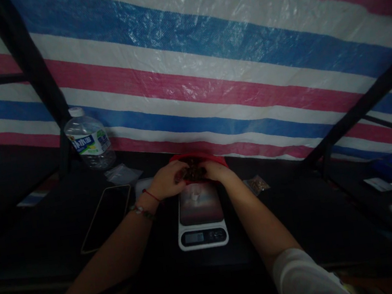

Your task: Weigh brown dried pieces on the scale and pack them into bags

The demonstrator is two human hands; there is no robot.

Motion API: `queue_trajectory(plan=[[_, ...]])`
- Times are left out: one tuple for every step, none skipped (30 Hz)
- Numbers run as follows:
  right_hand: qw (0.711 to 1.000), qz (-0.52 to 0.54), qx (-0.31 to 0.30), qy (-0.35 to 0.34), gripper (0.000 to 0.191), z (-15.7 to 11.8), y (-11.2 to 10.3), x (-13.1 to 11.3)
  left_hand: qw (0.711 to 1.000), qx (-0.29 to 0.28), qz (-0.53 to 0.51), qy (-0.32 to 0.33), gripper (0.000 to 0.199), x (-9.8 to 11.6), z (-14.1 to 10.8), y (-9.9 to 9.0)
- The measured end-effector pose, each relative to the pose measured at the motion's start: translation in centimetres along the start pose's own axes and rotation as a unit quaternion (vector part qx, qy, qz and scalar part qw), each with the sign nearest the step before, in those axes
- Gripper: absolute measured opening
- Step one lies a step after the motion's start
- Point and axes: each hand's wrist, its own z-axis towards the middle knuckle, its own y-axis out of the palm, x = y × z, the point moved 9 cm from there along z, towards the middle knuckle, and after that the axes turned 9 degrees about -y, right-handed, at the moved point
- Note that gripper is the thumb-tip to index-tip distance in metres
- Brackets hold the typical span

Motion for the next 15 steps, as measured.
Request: queue_trajectory(plan=[[1.000, 0.002, -0.004, -0.002, 0.024, 0.0, 0.0, -0.1, 1.000, -0.026, 0.005, 0.013, 0.044, 0.3, -0.1, 0.2], [1.000, 0.001, -0.006, -0.003, 0.025, 0.1, 0.0, -0.1, 0.998, -0.055, 0.009, 0.024, 0.040, 0.5, -0.1, 0.5], [1.000, -0.003, -0.006, -0.002, 0.026, 0.1, 0.0, 0.0, 0.996, -0.084, 0.010, 0.031, 0.036, 0.7, -0.2, 0.8], [1.000, -0.008, -0.005, 0.003, 0.027, 0.1, 0.0, 0.2, 0.993, -0.110, 0.011, 0.035, 0.033, 0.8, -0.3, 1.1], [1.000, -0.015, -0.003, 0.010, 0.028, 0.2, 0.1, 0.5, 0.991, -0.130, 0.011, 0.037, 0.033, 1.0, -0.4, 1.4], [1.000, -0.019, 0.002, 0.013, 0.029, 0.2, 0.1, 0.7, 0.988, -0.147, 0.011, 0.039, 0.035, 1.1, -0.5, 1.6], [1.000, -0.022, 0.009, 0.012, 0.029, 0.2, 0.0, 0.8, 0.986, -0.159, 0.013, 0.042, 0.039, 1.3, -0.6, 1.9], [1.000, -0.023, 0.015, 0.005, 0.031, 0.3, 0.0, 0.8, 0.985, -0.168, 0.016, 0.045, 0.045, 1.5, -0.7, 2.2], [1.000, -0.023, 0.018, -0.006, 0.033, 0.4, 0.1, 0.7, 0.984, -0.173, 0.022, 0.046, 0.050, 1.7, -0.7, 2.5], [0.999, -0.022, 0.017, -0.017, 0.035, 0.4, 0.2, 0.6, 0.983, -0.176, 0.029, 0.047, 0.053, 1.8, -0.8, 2.8], [0.999, -0.023, 0.013, -0.026, 0.036, 0.5, 0.3, 0.5, 0.982, -0.178, 0.037, 0.046, 0.053, 2.0, -0.8, 3.1], [0.999, -0.026, 0.006, -0.031, 0.035, 0.6, 0.5, 0.5, 0.981, -0.182, 0.044, 0.044, 0.051, 2.1, -0.8, 3.4], [0.999, -0.033, 0.001, -0.030, 0.032, 0.7, 0.6, 0.6, 0.980, -0.186, 0.050, 0.041, 0.048, 2.2, -0.8, 3.7], [0.999, -0.042, -0.001, -0.025, 0.029, 0.7, 0.6, 0.7, 0.980, -0.187, 0.054, 0.038, 0.044, 2.3, -0.9, 3.8], [0.999, -0.050, 0.000, -0.018, 0.028, 0.7, 0.6, 0.8, 0.981, -0.183, 0.058, 0.034, 0.040, 2.4, -0.8, 3.9]])
